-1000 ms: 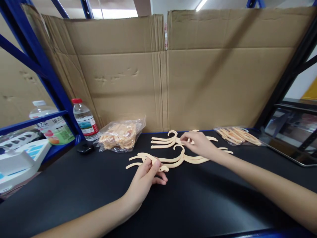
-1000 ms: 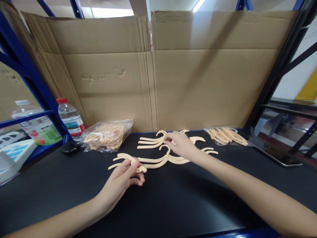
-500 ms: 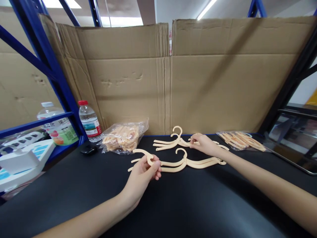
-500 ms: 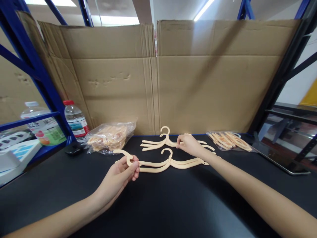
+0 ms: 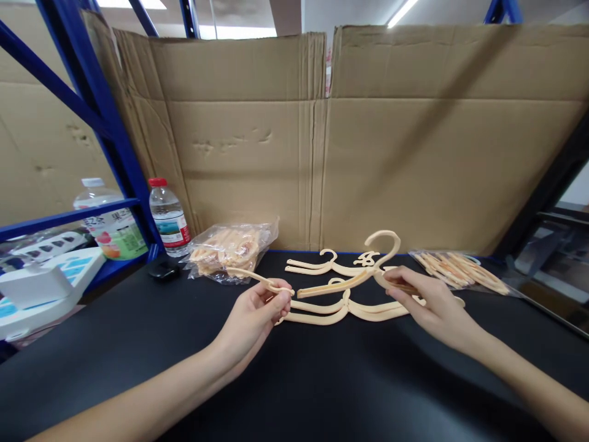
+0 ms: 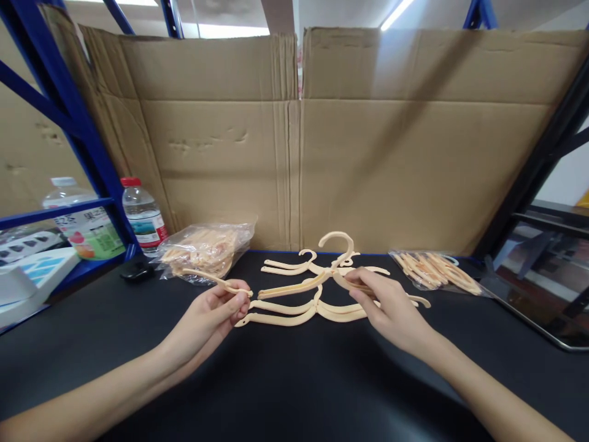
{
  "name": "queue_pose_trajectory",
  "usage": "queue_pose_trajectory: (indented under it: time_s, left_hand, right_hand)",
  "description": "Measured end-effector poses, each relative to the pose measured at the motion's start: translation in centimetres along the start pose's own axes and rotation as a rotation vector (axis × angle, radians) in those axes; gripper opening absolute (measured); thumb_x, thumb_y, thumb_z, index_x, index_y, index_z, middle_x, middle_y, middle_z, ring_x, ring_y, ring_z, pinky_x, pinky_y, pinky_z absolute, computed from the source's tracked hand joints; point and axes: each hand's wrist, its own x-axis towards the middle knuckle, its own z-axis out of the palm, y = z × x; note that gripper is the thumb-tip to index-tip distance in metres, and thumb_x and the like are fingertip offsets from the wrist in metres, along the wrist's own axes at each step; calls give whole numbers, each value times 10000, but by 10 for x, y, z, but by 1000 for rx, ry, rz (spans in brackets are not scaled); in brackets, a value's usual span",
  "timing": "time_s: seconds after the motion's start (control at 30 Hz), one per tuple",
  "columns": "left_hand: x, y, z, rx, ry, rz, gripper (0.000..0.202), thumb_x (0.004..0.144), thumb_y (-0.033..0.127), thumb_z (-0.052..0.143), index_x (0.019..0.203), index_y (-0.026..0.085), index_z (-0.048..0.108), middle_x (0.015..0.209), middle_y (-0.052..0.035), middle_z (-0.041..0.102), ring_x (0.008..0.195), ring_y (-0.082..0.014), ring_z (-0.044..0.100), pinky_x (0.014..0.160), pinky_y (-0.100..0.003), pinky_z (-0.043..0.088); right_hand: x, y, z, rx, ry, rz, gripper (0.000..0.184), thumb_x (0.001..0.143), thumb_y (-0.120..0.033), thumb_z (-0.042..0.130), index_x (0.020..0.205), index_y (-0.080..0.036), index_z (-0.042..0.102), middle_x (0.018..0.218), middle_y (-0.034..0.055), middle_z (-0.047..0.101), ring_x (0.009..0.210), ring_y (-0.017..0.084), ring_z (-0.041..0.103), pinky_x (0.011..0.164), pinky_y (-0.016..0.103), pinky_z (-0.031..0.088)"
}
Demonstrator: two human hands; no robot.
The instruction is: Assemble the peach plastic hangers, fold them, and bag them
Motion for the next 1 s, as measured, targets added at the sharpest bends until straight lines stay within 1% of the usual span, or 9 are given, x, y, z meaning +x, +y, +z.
queue_pose_trajectory:
  time_s: [0.1, 0.2, 0.27, 0.4, 0.47, 0.63, 0.83, 1.0]
  left_hand:
    - [1, -2, -1, -30, -44, -6, 217, 712, 264, 778, 791, 141, 619, 667, 17, 520, 606, -81, 430, 568, -205, 345]
    - [0, -3, -1, -64, -95, -26, 194, 740, 263, 759, 778, 146, 608, 685, 12, 517, 645, -89, 437, 627, -209, 376]
    - [-2, -2, 0, -97, -123, -57, 179, 759, 254, 744, 773, 157, 595, 751, 7, 517, 700, -97, 454, 679, -220, 400]
    - [-5, -1, 0, -143, -218, -133, 135, 803, 231, 699, 800, 171, 578, 968, -18, 527, 852, -129, 499, 774, -274, 438]
    - [-4, -1, -2, -157, -272, -156, 105, 830, 220, 666, 829, 174, 572, 1011, -34, 534, 886, -144, 511, 795, -297, 447]
    - [-2, -3, -5, -171, -351, -153, 71, 855, 186, 623, 845, 168, 555, 972, -50, 552, 851, -149, 528, 762, -298, 459]
    - [-1, -2, -4, -173, -357, -179, 76, 843, 178, 630, 812, 156, 564, 943, -46, 556, 782, -139, 548, 717, -285, 468]
    - [-2, -3, -4, -169, -370, -179, 71, 829, 169, 642, 805, 140, 582, 929, -56, 567, 764, -141, 555, 718, -290, 468]
  right_hand:
    - [-7, 2, 7, -9, 24, -34, 166, 940, -283, 444, 1075, -239, 530, 996, 62, 655, 876, 200, 642, 724, 296, 526]
    - [-10, 0, 9, -12, 67, -58, 118, 934, -266, 452, 1009, -242, 539, 910, 50, 653, 789, 188, 644, 677, 282, 526]
    - [-12, -1, 9, -8, 94, -72, 107, 929, -247, 457, 996, -245, 540, 878, 44, 650, 757, 181, 641, 664, 275, 527]
    - [-14, -1, 11, -21, 137, -106, 126, 913, -214, 475, 1011, -252, 544, 889, 41, 655, 760, 175, 643, 666, 272, 533]
    - [-14, 0, 12, -41, 151, -118, 131, 902, -210, 488, 1006, -254, 554, 882, 42, 659, 744, 178, 643, 645, 278, 531]
    - [-15, 0, 11, -77, 192, -137, 125, 889, -214, 502, 980, -259, 575, 839, 38, 671, 693, 191, 641, 603, 306, 522]
    - [-16, 0, 10, -78, 185, -157, 137, 886, -207, 501, 982, -273, 572, 810, 27, 670, 670, 193, 640, 591, 310, 516]
    - [-15, -1, 10, -87, 159, -175, 155, 895, -176, 475, 984, -270, 558, 832, 30, 667, 686, 187, 639, 599, 297, 509]
